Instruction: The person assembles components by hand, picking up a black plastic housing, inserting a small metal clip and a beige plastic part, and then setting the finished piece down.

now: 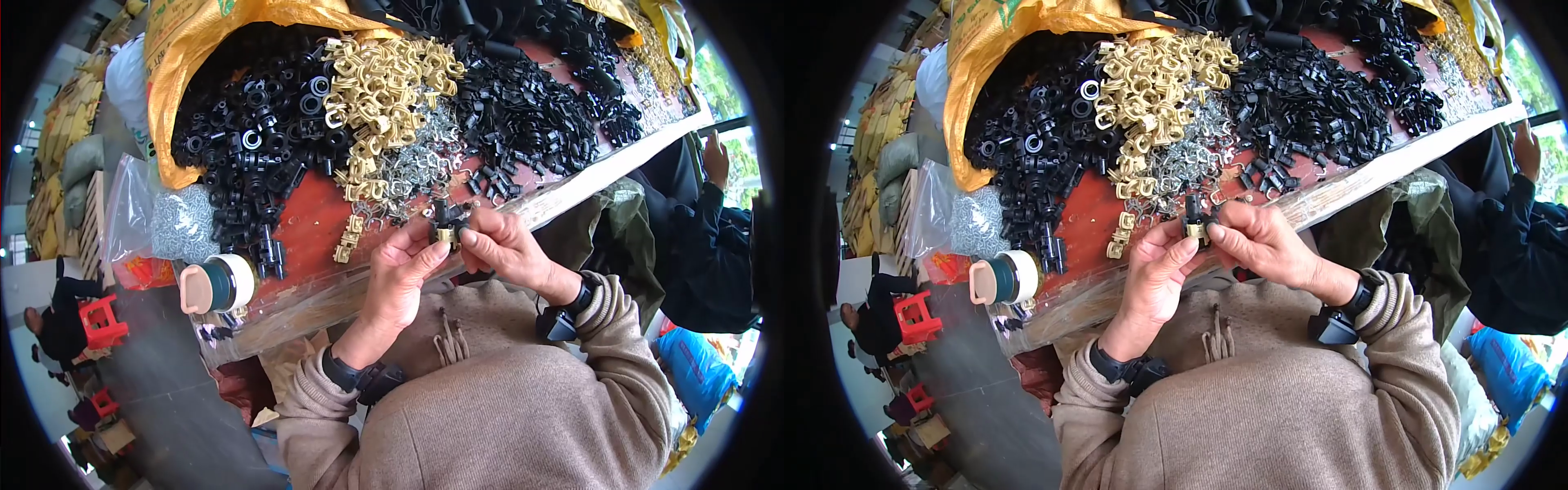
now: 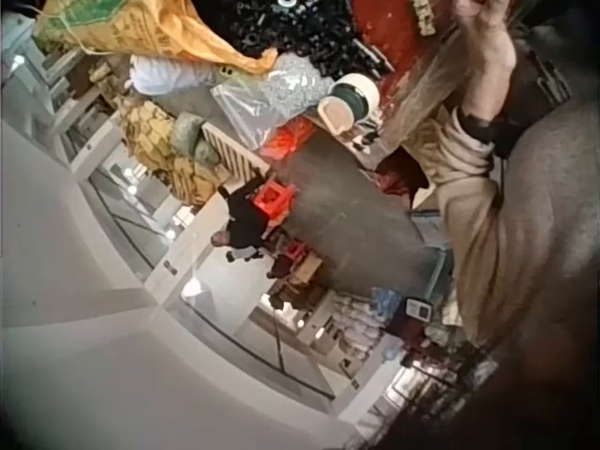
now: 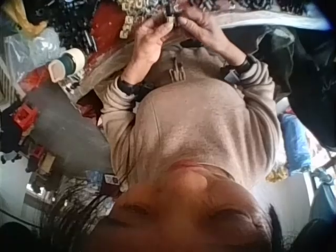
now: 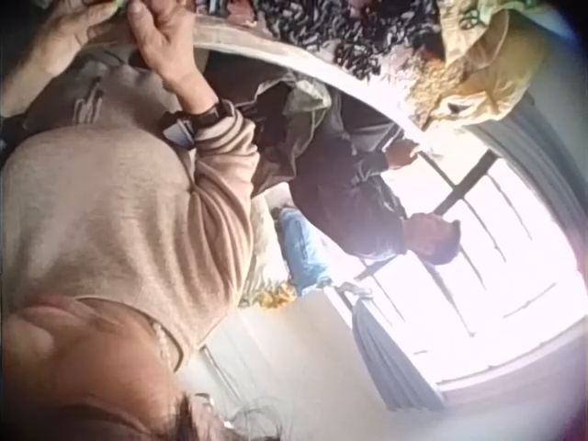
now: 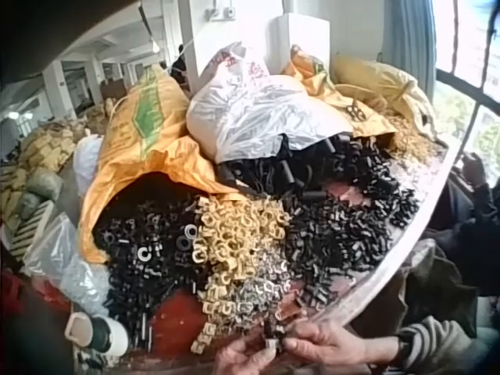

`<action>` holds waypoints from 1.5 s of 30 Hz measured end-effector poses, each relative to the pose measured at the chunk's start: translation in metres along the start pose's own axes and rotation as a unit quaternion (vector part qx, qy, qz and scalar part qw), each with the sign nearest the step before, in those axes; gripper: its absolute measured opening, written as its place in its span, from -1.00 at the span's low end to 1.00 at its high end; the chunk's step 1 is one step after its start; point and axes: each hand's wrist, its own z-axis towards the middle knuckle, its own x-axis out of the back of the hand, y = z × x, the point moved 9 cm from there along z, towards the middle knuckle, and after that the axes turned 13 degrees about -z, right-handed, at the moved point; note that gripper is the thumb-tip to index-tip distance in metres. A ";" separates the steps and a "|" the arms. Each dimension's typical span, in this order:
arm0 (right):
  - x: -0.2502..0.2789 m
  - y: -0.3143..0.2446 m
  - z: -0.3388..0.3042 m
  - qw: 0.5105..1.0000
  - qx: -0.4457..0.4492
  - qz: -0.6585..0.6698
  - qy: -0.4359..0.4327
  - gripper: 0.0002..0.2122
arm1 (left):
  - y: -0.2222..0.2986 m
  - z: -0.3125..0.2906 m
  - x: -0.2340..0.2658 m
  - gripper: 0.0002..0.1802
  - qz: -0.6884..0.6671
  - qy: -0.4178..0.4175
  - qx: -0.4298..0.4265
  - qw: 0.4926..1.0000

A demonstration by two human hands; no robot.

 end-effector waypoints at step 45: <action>0.262 0.025 0.156 0.656 0.013 -0.726 0.207 -0.66 | -0.011 0.026 0.018 -0.62 -0.019 0.039 0.103 0.994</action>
